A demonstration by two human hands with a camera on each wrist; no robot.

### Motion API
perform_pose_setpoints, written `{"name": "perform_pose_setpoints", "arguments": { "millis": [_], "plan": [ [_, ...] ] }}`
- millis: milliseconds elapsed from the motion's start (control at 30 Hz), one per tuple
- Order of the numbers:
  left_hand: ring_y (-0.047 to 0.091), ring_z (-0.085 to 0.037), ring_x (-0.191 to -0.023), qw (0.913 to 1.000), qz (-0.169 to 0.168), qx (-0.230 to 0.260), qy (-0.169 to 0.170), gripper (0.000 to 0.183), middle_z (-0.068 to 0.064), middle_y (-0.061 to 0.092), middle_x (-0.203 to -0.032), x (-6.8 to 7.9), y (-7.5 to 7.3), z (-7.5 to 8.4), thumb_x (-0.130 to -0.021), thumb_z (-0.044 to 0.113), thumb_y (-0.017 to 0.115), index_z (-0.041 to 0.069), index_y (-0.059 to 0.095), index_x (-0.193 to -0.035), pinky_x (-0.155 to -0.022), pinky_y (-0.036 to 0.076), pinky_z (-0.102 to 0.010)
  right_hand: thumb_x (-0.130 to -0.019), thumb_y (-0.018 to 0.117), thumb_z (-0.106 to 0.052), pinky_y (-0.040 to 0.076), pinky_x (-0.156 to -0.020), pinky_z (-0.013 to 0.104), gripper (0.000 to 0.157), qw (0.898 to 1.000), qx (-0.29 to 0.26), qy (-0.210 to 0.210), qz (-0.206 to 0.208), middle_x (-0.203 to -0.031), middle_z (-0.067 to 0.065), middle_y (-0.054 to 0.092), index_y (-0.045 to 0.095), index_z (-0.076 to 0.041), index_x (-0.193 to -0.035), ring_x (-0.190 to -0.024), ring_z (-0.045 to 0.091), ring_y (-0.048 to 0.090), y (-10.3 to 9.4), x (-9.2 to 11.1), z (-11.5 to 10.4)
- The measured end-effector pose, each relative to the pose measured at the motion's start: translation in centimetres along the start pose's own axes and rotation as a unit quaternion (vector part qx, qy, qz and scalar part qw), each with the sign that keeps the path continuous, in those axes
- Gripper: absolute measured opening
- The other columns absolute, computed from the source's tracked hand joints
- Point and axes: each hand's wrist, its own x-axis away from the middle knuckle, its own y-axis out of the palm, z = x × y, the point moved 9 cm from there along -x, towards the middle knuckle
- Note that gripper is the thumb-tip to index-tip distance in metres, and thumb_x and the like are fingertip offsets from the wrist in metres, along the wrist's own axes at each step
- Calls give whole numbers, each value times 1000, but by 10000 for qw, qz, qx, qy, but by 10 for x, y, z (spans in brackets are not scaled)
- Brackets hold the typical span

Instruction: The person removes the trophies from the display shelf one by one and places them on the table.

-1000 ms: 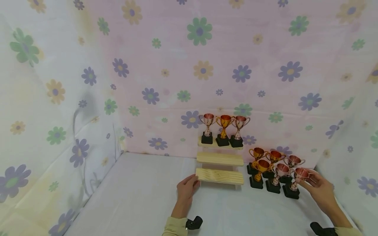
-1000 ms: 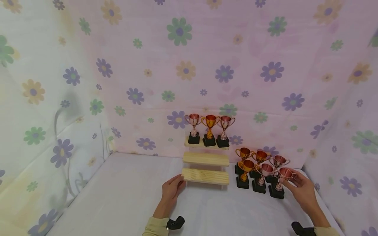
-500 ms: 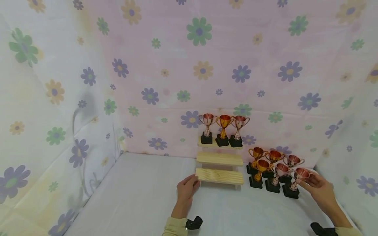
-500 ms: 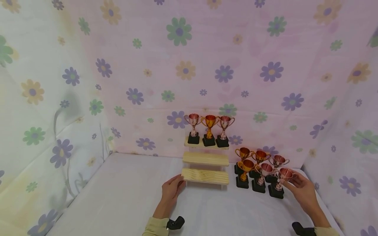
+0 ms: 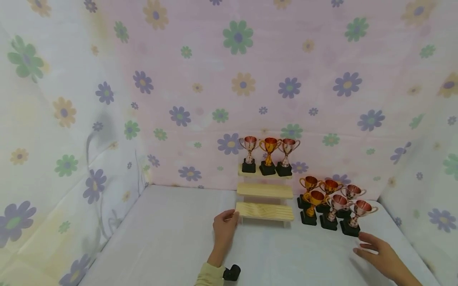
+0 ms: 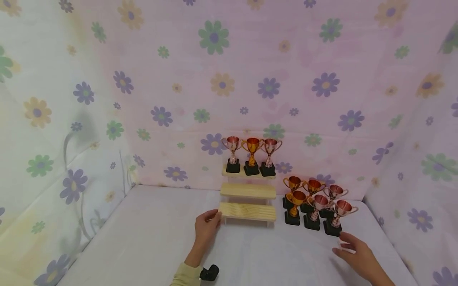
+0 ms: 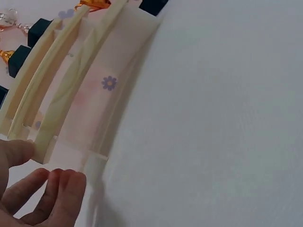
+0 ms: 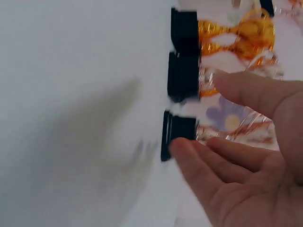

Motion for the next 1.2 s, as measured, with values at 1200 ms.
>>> {"name": "perform_pose_setpoints", "arguments": {
  "millis": [1200],
  "plan": [
    [47,-39,-134,9743,-1853,-180,1272,72,-21,47,-146,-111,58,218,-87,12,80,2,44,-149,-112,46,-50,-111,40,-24,51,-97,16,60,8380,-5332,929,698,-156,26,32,21,11,-156,-127,23,45,145,-50,-131]
  ]
}}
